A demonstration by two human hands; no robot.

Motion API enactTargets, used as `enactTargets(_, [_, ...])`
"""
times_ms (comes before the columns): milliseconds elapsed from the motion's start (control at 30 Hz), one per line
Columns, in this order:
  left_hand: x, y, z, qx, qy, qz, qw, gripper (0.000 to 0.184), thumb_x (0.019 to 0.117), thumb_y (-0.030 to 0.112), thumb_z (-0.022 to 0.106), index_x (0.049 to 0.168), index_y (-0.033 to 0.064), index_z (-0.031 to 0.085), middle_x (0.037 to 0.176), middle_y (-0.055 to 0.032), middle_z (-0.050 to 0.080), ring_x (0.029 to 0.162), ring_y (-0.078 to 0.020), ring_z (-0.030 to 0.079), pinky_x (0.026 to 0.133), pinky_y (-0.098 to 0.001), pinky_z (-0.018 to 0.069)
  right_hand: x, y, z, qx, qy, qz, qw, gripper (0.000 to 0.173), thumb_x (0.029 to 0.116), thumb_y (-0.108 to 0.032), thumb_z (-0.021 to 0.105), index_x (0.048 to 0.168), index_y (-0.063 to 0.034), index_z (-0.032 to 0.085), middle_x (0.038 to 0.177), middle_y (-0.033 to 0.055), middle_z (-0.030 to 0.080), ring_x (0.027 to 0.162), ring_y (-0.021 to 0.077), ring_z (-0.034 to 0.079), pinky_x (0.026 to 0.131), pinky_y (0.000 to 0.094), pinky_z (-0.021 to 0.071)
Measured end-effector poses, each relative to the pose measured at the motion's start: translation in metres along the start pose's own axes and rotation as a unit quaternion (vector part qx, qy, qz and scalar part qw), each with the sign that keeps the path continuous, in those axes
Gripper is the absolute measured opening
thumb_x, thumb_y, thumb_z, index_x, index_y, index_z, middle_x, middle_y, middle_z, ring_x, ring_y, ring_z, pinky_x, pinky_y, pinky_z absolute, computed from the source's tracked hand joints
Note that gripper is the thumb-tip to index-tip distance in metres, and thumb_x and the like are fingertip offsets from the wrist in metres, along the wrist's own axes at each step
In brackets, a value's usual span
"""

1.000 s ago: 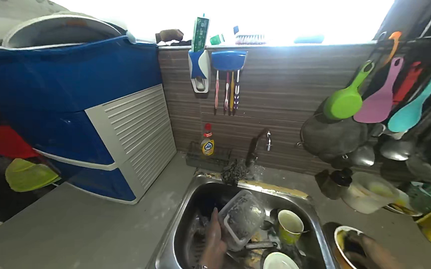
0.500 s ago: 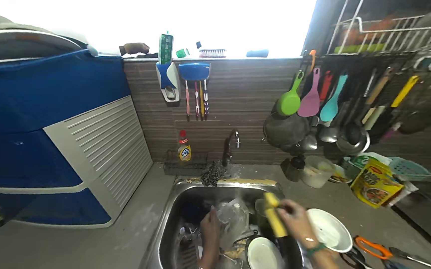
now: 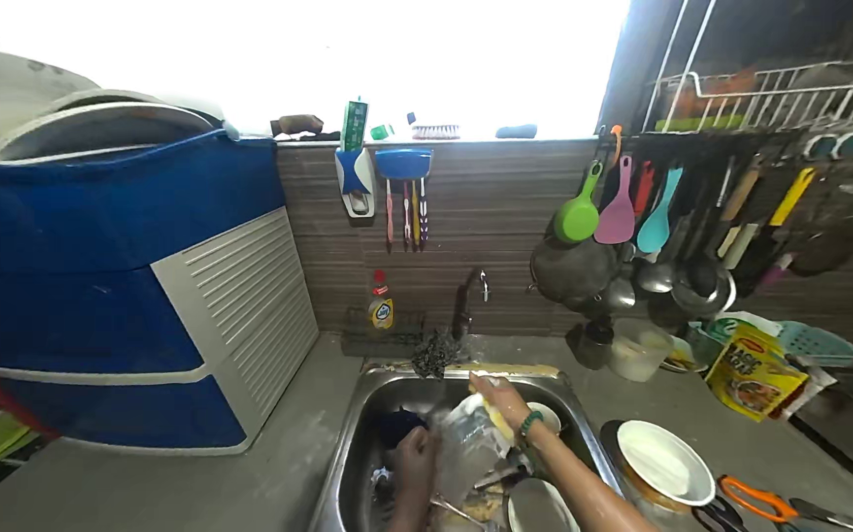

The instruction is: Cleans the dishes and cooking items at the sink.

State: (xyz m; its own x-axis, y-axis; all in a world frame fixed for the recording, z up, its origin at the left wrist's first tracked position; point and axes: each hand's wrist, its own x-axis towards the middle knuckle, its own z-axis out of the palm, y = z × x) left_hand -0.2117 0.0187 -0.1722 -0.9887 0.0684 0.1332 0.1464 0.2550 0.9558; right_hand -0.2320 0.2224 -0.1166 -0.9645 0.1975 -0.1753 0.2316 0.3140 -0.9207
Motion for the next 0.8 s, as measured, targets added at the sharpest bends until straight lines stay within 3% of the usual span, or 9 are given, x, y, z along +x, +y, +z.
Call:
enactTargets(67, [0.004, 0.0, -0.006, 0.109, -0.081, 0.013, 0.991, 0.044, 0.1072, 0.032, 0.05, 0.097, -0.0067, 0.067, 0.083, -0.0184, 0.064, 0.081, -0.0302, 0.063, 0.08, -0.0503, 0.0519, -0.011, -0.031, 0.012, -0.128, -0.016, -0.002, 0.992, 0.057, 0.1064, -0.049, 0.05, 0.118, 0.0037, 0.067, 0.112, 0.022, 0.067, 0.106, 0.0313, 0.064, 0.098, 0.0505, 0.0489])
enactTargets(167, [0.009, 0.029, 0.002, 0.094, -0.052, 0.034, 0.994, 0.04, 0.1091, 0.017, 0.04, 0.115, -0.0135, 0.067, 0.103, -0.0296, 0.07, 0.102, -0.0388, 0.068, 0.097, -0.0536, 0.0504, -0.037, -0.083, 0.034, -0.315, -0.045, -0.049, 0.947, 0.061, 0.1076, -0.054, 0.041, 0.128, -0.0018, 0.065, 0.124, 0.0245, 0.068, 0.121, 0.0401, 0.064, 0.104, 0.0602, 0.0475])
enactTargets(233, [0.016, 0.043, 0.007, 0.063, 0.026, 0.038, 0.997, 0.041, 0.1071, 0.014, 0.04, 0.1, -0.0146, 0.069, 0.091, -0.0279, 0.068, 0.092, -0.0372, 0.067, 0.09, -0.0531, 0.0516, -0.026, -0.072, 0.03, -0.225, -0.02, -0.097, 0.969, 0.052, 0.1083, -0.046, 0.045, 0.129, -0.0037, 0.066, 0.122, 0.0208, 0.069, 0.116, 0.0339, 0.066, 0.103, 0.0547, 0.0491])
enactTargets(300, [0.021, 0.052, 0.012, 0.044, 0.098, 0.05, 0.993, 0.046, 0.1065, 0.019, 0.042, 0.078, -0.0079, 0.066, 0.07, -0.0176, 0.062, 0.072, -0.0284, 0.063, 0.073, -0.0493, 0.0518, -0.006, -0.042, 0.019, 0.002, -0.003, -0.107, 0.994, 0.042, 0.1102, -0.032, 0.047, 0.125, 0.0016, 0.067, 0.111, 0.0159, 0.07, 0.097, 0.0211, 0.066, 0.092, 0.0404, 0.0527])
enactTargets(400, [0.017, 0.053, 0.016, -0.035, 0.123, 0.036, 0.991, 0.044, 0.108, 0.014, 0.04, 0.083, -0.0107, 0.066, 0.073, -0.0162, 0.062, 0.074, -0.0211, 0.062, 0.076, -0.0398, 0.0522, 0.001, -0.036, 0.01, 0.107, -0.002, -0.052, 0.993, 0.047, 0.1121, -0.037, 0.04, 0.107, 0.0009, 0.066, 0.087, 0.0066, 0.066, 0.075, 0.0121, 0.063, 0.074, 0.0325, 0.0548])
enactTargets(500, [0.025, 0.045, 0.015, 0.029, 0.056, 0.046, 0.997, 0.043, 0.1059, 0.014, 0.04, 0.086, -0.011, 0.068, 0.077, -0.0195, 0.065, 0.077, -0.0278, 0.064, 0.079, -0.0471, 0.0517, -0.018, -0.071, 0.021, -0.144, -0.023, -0.029, 0.989, 0.057, 0.1082, -0.048, 0.046, 0.114, 0.004, 0.068, 0.109, 0.0218, 0.068, 0.104, 0.0318, 0.066, 0.096, 0.0514, 0.0506])
enactTargets(600, [0.034, 0.043, 0.01, 0.054, 0.038, 0.048, 0.997, 0.05, 0.108, 0.022, 0.038, 0.072, -0.0027, 0.064, 0.065, -0.0095, 0.056, 0.066, -0.0213, 0.058, 0.069, -0.0433, 0.0495, -0.033, -0.1, 0.033, -0.296, -0.055, -0.045, 0.953, 0.055, 0.1082, -0.05, 0.04, 0.128, -0.0059, 0.066, 0.125, 0.0208, 0.068, 0.123, 0.0368, 0.063, 0.105, 0.0586, 0.0469])
enactTargets(700, [0.03, 0.049, 0.007, 0.023, 0.075, -0.004, 0.997, 0.056, 0.1095, 0.028, 0.04, 0.065, -0.0006, 0.058, 0.059, -0.0079, 0.052, 0.06, -0.0201, 0.055, 0.064, -0.0424, 0.0479, -0.018, -0.055, 0.02, -0.149, -0.046, -0.142, 0.978, 0.05, 0.1075, -0.043, 0.049, 0.121, 0.0014, 0.067, 0.114, 0.0225, 0.069, 0.108, 0.0325, 0.066, 0.099, 0.0512, 0.0493])
enactTargets(800, [0.012, 0.053, 0.011, -0.062, 0.109, -0.161, 0.979, 0.061, 0.1128, 0.036, 0.038, 0.095, -0.0148, 0.065, 0.09, -0.0274, 0.063, 0.088, -0.0343, 0.061, 0.084, -0.0517, 0.0501, -0.011, -0.008, 0.004, -0.109, 0.012, -0.091, 0.99, 0.054, 0.1061, -0.046, 0.052, 0.133, -0.0009, 0.065, 0.124, 0.0244, 0.068, 0.116, 0.0353, 0.065, 0.105, 0.053, 0.0474])
